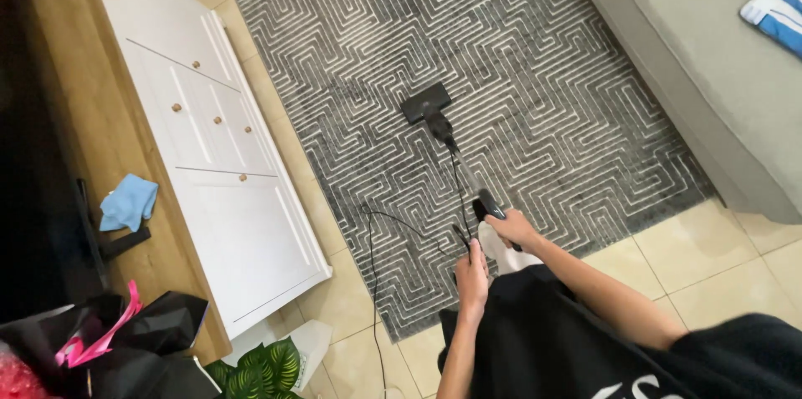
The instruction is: Vacuuming a patterned rug and wiping a wooden ledge in a hotel room.
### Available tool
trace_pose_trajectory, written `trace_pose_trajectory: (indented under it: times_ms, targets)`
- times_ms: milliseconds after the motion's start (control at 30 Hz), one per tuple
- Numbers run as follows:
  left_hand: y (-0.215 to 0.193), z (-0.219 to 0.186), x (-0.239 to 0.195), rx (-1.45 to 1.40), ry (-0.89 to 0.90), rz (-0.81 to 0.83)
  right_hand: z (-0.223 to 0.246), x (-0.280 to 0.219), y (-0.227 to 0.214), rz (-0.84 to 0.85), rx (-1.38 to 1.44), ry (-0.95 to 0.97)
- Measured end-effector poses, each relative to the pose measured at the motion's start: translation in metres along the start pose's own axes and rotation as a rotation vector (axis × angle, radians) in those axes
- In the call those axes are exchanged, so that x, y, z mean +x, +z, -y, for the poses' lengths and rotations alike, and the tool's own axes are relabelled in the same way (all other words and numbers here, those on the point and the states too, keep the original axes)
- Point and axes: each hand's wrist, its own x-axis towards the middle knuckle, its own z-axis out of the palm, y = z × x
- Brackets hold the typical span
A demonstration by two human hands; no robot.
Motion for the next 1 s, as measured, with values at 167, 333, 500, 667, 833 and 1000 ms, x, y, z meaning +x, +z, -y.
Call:
trace_pose_trajectory:
  times_ms: [167, 333, 500, 667, 833, 1000]
  targets:
    - [-0.024, 0.011, -0.046, -0.097, -0.109, 0.036, -0.064, -0.060, -0.008, -0.094, -0.093, 0.036]
    - [-0.044, 0.033, -0.092, -0.089, -0.197, 0.024, -0.130, -0.112, -0.016, -0.127, -0.125, 0.075]
    - [-0.048, 0.065, -0.110, -0.036, -0.270, 0.035, -0.173, -0.142, -0.023, -0.124, -0.183, 0.078]
    - [-0.037, 0.081, -0.138, -0.022, -0.272, 0.033, -0.213, -0.168, -0.035, -0.103, -0.110, 0.088]
    - [-0.016, 0.100, -0.162, -0.014, -0.267, 0.029, -0.237, -0.201, -0.046, -0.127, -0.234, 0.076]
    - [0.006, 0.115, -0.193, -0.025, -0.297, 0.069, -0.258, -0.231, -0.063, -0.174, -0.349, 0.058]
